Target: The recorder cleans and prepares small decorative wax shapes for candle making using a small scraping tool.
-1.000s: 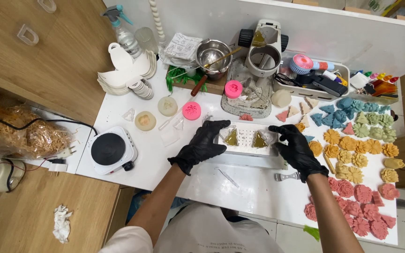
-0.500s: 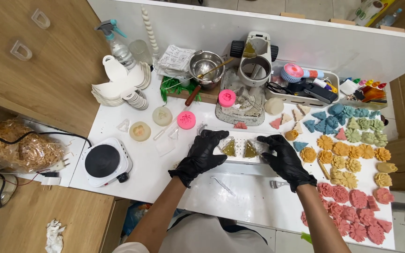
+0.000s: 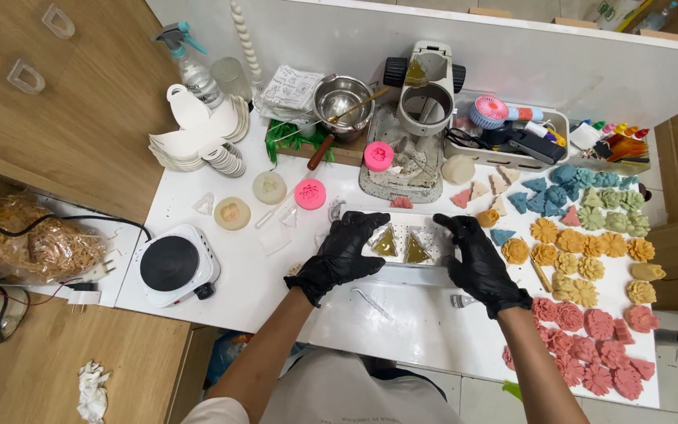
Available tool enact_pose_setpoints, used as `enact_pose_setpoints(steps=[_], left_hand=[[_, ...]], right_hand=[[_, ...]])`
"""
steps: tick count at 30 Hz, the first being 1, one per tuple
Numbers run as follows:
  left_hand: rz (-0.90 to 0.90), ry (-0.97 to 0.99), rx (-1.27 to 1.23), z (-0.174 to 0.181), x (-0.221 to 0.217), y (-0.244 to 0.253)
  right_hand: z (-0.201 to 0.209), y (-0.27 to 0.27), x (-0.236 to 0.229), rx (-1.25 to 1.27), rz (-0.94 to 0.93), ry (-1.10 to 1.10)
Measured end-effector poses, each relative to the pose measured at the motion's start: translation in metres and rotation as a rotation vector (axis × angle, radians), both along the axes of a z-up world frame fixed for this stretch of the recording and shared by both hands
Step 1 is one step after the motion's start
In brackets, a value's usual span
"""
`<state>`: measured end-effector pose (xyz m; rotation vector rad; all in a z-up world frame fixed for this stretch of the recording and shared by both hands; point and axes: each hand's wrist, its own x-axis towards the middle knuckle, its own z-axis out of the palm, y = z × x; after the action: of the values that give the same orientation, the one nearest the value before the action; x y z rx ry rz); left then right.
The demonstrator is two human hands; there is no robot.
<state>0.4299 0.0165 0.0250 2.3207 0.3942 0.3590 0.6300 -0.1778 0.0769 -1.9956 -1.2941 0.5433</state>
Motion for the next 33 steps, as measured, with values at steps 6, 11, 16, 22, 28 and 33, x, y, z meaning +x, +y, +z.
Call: enact_pose_setpoints(steps=[6, 11, 16, 22, 28, 33], left_hand=[[0.001, -0.030, -0.012, -0.004, 0.002, -0.003], [-0.012, -0.070, 0.021, -0.007, 0.005, -0.004], [-0.064, -0.024, -0.018, -0.005, 0.006, -0.006], [-0.155, -0.009, 0.032, -0.012, 0.011, 0.001], [-0.187, 0.023, -0.009, -0.013, 0.017, 0.000], [-0.190, 0.046, -0.009, -0.008, 0.021, -0.001]], right_hand=[[-0.018, -0.019, -0.027, -0.196, -0.308, 0.004], [-0.042, -0.016, -0.057, -0.041, -0.434, 0.205], [-0.049, -0.008, -0.067, -0.043, -0.565, 0.302], [-0.070, -0.012, -0.065, 0.021, -0.545, 0.197], [-0.057, -0.008, -0.069, -0.001, -0.548, 0.229], [-0.056, -0.006, -0.072, 0.038, -0.540, 0.219]])
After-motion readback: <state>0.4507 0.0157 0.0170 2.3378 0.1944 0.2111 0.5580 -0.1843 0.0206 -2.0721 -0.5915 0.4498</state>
